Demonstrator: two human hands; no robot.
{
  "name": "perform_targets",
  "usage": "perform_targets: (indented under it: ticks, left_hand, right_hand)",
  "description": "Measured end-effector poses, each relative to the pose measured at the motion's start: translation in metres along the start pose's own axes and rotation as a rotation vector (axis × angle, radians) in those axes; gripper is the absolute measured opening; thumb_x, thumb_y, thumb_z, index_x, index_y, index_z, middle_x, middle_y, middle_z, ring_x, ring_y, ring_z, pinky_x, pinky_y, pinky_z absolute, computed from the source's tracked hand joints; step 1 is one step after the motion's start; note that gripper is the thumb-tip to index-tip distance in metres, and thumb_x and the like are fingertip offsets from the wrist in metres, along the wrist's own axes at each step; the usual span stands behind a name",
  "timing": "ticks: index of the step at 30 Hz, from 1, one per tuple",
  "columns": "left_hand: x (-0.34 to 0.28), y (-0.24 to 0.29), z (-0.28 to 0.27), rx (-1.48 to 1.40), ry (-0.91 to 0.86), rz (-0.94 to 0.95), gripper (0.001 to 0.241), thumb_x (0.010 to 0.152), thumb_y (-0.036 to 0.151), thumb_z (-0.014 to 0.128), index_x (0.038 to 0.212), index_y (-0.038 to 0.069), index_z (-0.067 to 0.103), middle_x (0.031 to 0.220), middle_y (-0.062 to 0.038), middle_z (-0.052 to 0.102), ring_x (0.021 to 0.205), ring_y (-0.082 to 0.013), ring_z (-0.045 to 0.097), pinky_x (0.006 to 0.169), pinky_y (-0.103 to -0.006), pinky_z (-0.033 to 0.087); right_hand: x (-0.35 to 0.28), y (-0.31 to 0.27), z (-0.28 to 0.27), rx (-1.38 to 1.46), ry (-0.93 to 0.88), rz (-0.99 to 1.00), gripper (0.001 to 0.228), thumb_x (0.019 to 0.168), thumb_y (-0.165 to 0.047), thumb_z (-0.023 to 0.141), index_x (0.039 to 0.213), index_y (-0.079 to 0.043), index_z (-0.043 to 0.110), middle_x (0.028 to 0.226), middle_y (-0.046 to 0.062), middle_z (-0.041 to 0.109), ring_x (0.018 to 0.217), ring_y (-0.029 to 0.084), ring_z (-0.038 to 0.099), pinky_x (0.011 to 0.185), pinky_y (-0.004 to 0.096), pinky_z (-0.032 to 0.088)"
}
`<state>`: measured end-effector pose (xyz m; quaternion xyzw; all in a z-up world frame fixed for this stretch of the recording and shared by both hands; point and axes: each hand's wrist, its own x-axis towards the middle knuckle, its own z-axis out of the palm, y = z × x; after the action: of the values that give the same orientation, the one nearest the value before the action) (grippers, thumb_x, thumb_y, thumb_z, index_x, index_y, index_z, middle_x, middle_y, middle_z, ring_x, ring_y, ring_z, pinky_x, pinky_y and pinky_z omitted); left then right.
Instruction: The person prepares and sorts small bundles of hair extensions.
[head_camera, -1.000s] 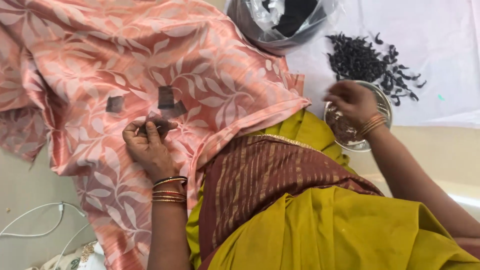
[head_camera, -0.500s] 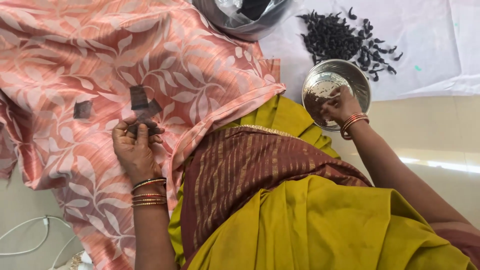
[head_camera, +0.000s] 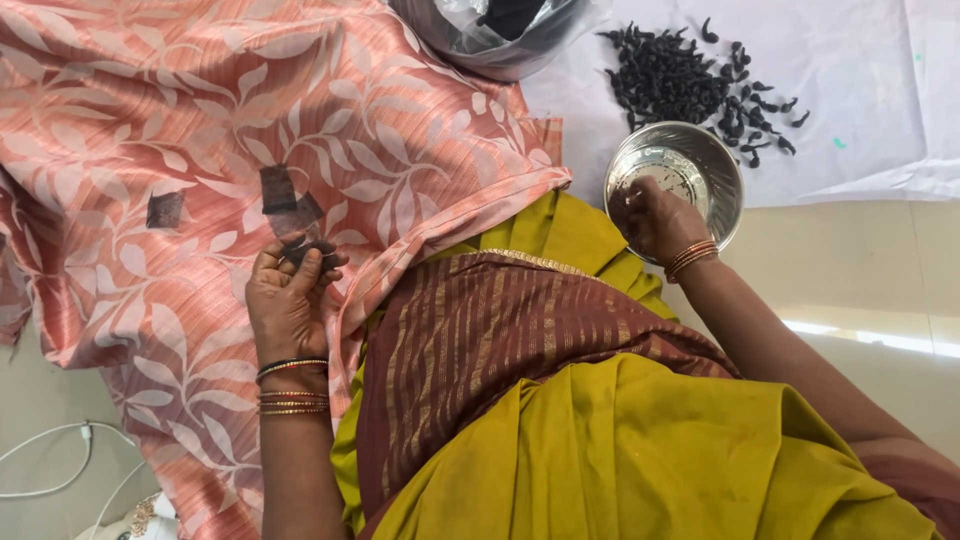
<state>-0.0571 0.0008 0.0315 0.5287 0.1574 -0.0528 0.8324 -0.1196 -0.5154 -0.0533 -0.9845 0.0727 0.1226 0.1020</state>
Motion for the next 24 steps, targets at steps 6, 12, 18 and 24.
perform_targets:
  ticks: [6,12,18,24]
  left_hand:
    - [0.005,-0.023,-0.011,-0.172,-0.080,-0.089,0.031,0.093,-0.011,0.062,0.122,-0.003,0.057,0.107,-0.016,0.072,0.092,-0.0248,0.073,0.082,-0.0346,0.065]
    - [0.013,-0.031,-0.006,-0.182,-0.134,-0.078,0.035,0.094,-0.011,0.060,0.129,-0.006,0.058,0.105,-0.017,0.073,0.091,-0.0254,0.074,0.080,-0.0350,0.065]
    - [0.010,-0.013,0.001,-0.176,-0.094,-0.187,0.031,0.096,-0.009,0.056,0.127,-0.005,0.059,0.108,-0.019,0.074,0.095,-0.0268,0.076,0.083,-0.0357,0.066]
    - [0.029,-0.031,-0.008,-0.254,-0.135,-0.223,0.030,0.094,-0.012,0.051,0.123,-0.007,0.058,0.109,-0.021,0.072,0.096,-0.0284,0.076,0.085,-0.0377,0.067]
  right_hand:
    - [0.002,0.011,-0.013,0.411,0.239,0.142,0.050,0.082,-0.009,0.083,0.123,-0.006,0.054,0.103,0.014,0.078,0.096,0.028,0.077,0.079,0.040,0.061]
    - [0.029,0.082,0.009,1.297,0.118,0.162,0.044,0.091,-0.005,0.081,0.120,0.008,0.050,0.117,0.028,0.070,0.105,0.034,0.074,0.088,0.038,0.066]
    - [0.043,-0.090,-0.113,1.291,0.081,0.124,0.034,0.095,-0.002,0.075,0.123,0.003,0.056,0.118,0.021,0.071,0.105,0.029,0.075,0.095,0.037,0.064]
    - [0.062,-0.257,-0.147,1.313,-0.296,-0.311,0.035,0.088,0.008,0.079,0.112,-0.002,0.056,0.097,0.015,0.067,0.094,0.025,0.073,0.088,0.038,0.063]
